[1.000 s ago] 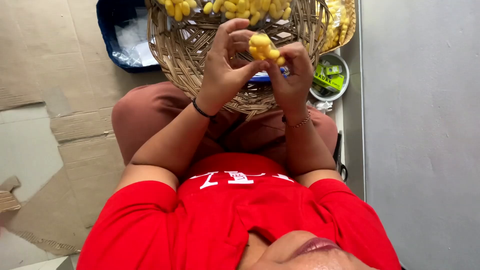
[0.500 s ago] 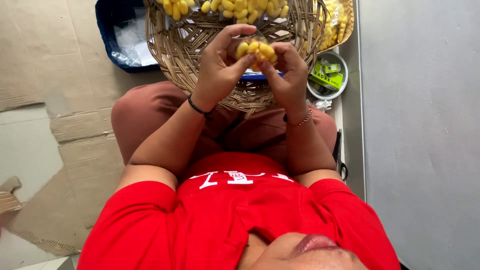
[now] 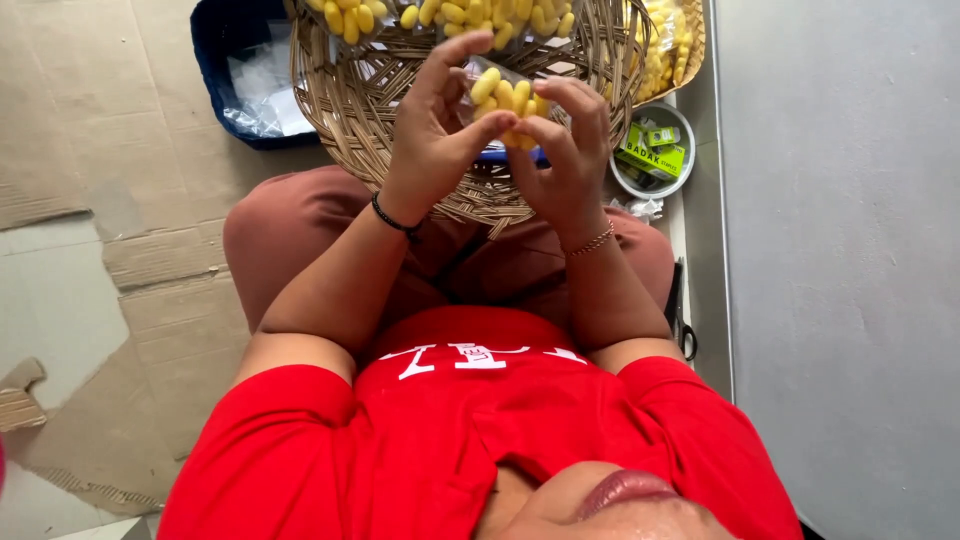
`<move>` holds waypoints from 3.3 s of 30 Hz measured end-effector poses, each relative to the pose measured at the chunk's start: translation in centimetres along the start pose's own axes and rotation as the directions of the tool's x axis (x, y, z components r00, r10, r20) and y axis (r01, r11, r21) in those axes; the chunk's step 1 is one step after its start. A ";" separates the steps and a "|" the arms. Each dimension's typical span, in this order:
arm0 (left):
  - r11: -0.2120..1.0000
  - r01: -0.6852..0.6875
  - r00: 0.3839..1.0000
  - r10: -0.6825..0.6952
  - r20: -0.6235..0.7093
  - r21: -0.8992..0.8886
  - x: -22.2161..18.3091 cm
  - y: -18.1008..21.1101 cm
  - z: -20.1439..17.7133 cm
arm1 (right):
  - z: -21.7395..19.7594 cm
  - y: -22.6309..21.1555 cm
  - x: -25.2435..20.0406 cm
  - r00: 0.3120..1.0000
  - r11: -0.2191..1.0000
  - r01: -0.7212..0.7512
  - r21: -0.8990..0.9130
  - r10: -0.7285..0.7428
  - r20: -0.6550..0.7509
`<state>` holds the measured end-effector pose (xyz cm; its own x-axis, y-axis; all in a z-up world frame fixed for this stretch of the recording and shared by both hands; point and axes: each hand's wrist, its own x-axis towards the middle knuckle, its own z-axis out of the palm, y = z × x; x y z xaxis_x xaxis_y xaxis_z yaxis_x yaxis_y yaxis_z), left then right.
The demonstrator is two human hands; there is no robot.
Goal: The person is sitting on the floor and using a stapler to join small yellow packets together within a woven basket.
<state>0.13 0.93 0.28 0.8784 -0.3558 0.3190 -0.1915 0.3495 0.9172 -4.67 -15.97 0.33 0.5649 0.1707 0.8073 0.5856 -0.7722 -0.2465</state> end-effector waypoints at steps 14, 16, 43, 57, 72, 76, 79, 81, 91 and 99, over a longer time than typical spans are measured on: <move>0.942 -0.178 0.978 0.138 0.156 0.283 -0.2 1.4 -0.2 | -2.9 -0.8 0.4 0.930 0.845 -0.360 0.395 0.291 0.226; 0.933 -0.210 0.970 0.161 0.182 0.293 -0.1 1.9 -0.4 | -3.7 -0.3 -0.1 0.931 0.846 -0.350 0.402 0.269 0.245; 0.765 -0.491 0.697 0.632 -0.339 0.416 1.5 5.9 -7.5 | -2.8 22.2 -10.0 0.177 0.114 -0.853 0.509 0.981 0.077; 0.797 -0.354 0.634 0.589 -0.501 0.489 1.1 6.0 -10.4 | -3.0 21.4 -11.4 0.223 0.328 -0.822 0.465 0.937 -0.268; 0.479 0.162 0.947 0.170 -0.272 0.863 0.2 1.5 -9.9 | -0.4 8.1 7.2 0.969 0.984 0.100 -0.146 -0.063 0.238; 0.507 0.133 0.946 0.190 -0.262 0.851 -0.1 1.9 -9.5 | 2.9 11.4 7.3 0.918 0.873 0.250 -0.419 -0.077 0.389; 0.497 0.134 0.956 0.163 -0.244 0.857 0.0 2.5 -9.2 | 4.2 12.1 7.8 0.846 0.871 0.261 -0.416 0.001 0.533; 0.550 0.056 0.972 0.160 -0.171 0.833 0.0 2.5 -8.9 | 4.4 12.3 8.0 0.840 0.884 0.271 -0.380 -0.025 0.542; 0.678 -0.092 0.995 0.097 0.035 0.730 0.2 0.5 -5.6 | -1.5 -0.5 10.4 0.867 0.971 0.230 -0.068 -0.173 0.467; 0.977 -0.107 0.989 0.086 0.118 0.186 0.1 2.2 -3.7 | -3.9 -4.7 7.7 0.928 0.889 -0.304 0.342 0.196 0.316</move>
<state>1.44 4.84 1.42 0.8008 -0.4244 0.4225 -0.3623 0.2185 0.9061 -5.38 -13.45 9.79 0.8230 0.2006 0.5314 0.5475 -0.5294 -0.6480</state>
